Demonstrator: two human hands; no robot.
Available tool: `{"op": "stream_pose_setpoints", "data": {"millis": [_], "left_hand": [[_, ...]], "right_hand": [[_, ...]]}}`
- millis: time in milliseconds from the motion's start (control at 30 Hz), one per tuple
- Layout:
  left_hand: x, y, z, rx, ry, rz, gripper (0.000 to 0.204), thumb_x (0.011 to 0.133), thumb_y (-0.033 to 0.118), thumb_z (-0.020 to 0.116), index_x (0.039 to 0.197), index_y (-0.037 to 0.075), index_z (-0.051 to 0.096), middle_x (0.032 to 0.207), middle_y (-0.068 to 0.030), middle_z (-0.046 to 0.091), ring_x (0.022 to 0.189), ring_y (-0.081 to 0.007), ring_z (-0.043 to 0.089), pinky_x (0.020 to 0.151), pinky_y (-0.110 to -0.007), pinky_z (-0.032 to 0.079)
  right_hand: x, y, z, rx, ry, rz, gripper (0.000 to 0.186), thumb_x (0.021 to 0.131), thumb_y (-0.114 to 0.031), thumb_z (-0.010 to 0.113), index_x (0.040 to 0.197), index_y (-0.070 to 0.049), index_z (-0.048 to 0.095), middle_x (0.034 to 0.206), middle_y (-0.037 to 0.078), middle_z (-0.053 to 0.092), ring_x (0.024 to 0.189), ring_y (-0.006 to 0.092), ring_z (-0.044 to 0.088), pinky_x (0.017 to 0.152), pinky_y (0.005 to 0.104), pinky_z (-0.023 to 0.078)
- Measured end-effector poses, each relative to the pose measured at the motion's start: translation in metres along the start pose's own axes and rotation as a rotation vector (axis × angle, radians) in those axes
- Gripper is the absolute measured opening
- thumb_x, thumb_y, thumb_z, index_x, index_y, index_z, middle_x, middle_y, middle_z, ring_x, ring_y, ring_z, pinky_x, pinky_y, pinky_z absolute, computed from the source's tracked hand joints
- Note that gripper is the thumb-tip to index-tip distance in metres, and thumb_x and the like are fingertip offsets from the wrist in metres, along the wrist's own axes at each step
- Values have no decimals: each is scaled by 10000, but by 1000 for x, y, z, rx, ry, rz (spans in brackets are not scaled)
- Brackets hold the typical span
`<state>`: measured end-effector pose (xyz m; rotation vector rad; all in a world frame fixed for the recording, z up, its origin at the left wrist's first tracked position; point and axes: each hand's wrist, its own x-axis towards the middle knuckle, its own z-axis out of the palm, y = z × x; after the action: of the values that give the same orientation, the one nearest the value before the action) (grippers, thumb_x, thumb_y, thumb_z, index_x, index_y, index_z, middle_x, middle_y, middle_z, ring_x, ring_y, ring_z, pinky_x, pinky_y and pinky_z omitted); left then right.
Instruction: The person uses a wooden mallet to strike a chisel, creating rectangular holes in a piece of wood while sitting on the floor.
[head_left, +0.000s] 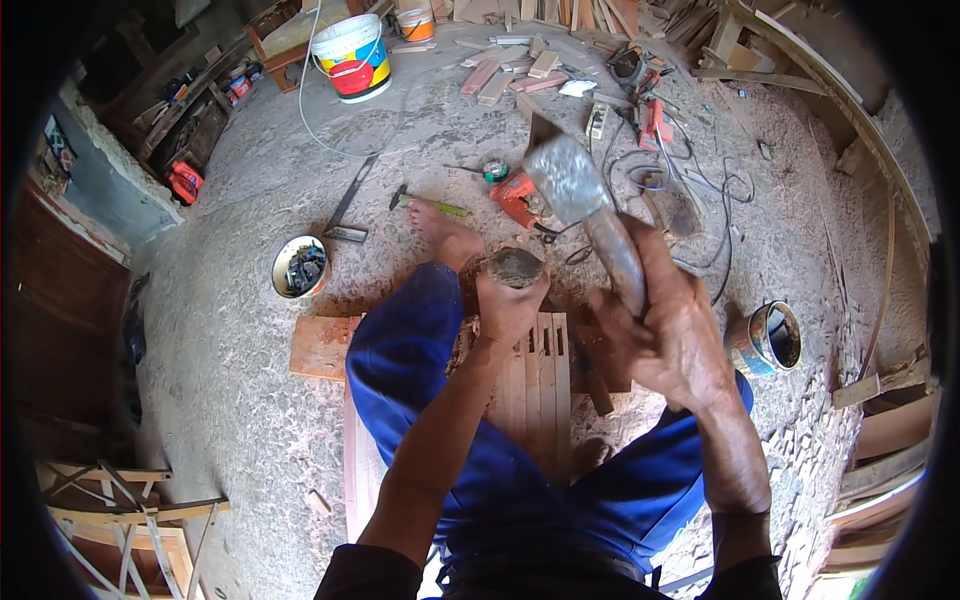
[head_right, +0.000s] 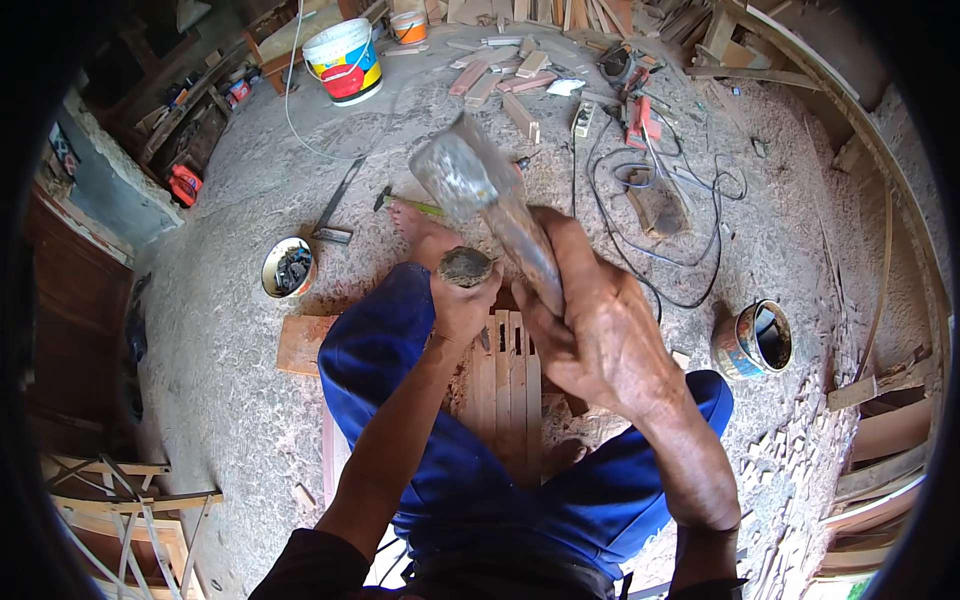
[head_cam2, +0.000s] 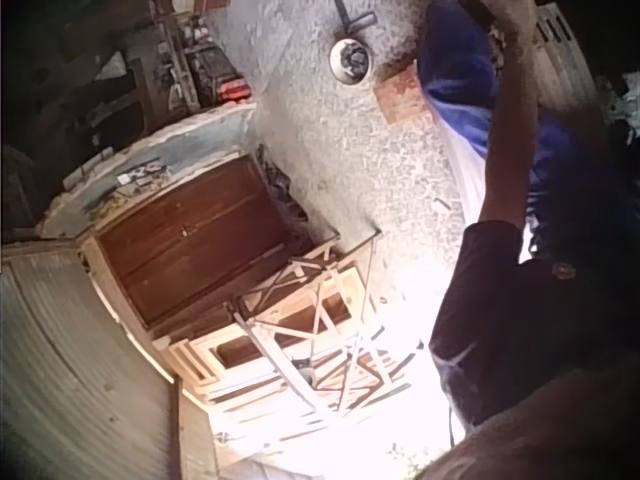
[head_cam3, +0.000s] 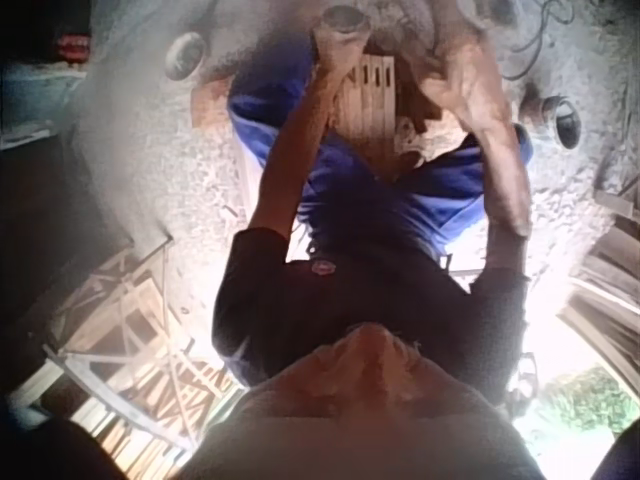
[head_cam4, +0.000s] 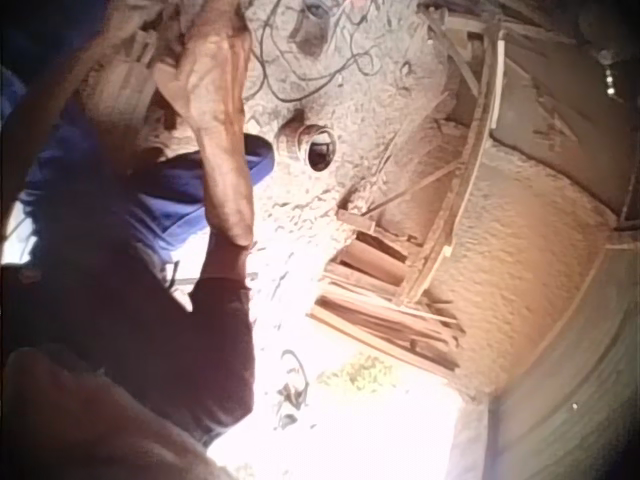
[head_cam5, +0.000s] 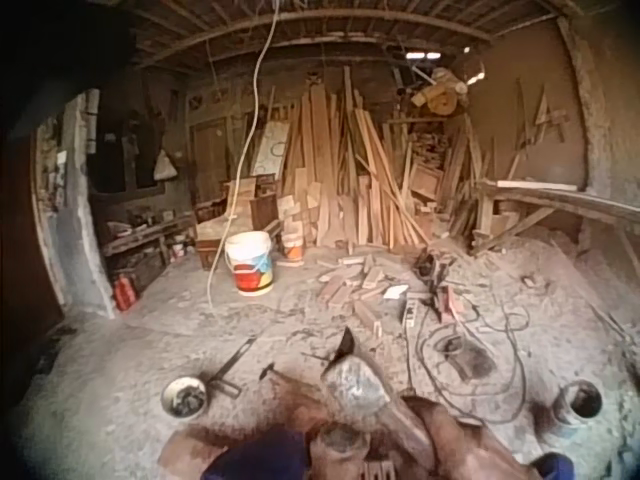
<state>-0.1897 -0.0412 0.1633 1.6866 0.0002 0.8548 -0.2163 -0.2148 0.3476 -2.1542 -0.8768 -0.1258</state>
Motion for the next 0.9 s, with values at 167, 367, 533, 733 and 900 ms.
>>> {"op": "stream_pose_setpoints", "data": {"millis": [167,367,533,733,900], "left_hand": [[3,-3,2,-97,-57,-99,181,789,19,762,933,4,655,807,-80,687,735,-203,665,674,-326,525],[14,-5,-2,0,-81,-129,167,777,3,742,918,-22,657,799,-50,687,737,-142,639,679,-308,518],[27,-10,1,-68,-47,-357,149,795,33,761,866,-15,639,784,-34,665,681,-131,608,649,-303,498],[13,-7,-3,233,-287,-88,177,791,44,766,901,-8,638,828,-57,677,693,-156,632,661,-317,516],[-39,0,-9,-230,30,-63,146,810,34,751,907,3,646,785,-30,661,658,-131,627,573,-302,512]], "right_hand": [[4,34,17,-485,-277,-102,644,767,22,615,1359,21,360,790,293,646,671,432,674,563,513,527],[8,32,7,-169,-296,-58,593,819,-16,615,1381,-39,427,813,200,686,754,351,699,667,480,551],[61,-17,-25,-21,349,-189,501,910,-91,633,1381,-31,470,1138,253,666,949,230,701,697,354,585],[30,55,20,-444,-408,-6,570,803,-35,627,1330,28,417,867,279,678,758,403,701,702,484,575],[-18,51,2,-149,-483,129,611,767,-8,622,1340,32,413,834,295,673,766,440,694,724,498,573]]}}
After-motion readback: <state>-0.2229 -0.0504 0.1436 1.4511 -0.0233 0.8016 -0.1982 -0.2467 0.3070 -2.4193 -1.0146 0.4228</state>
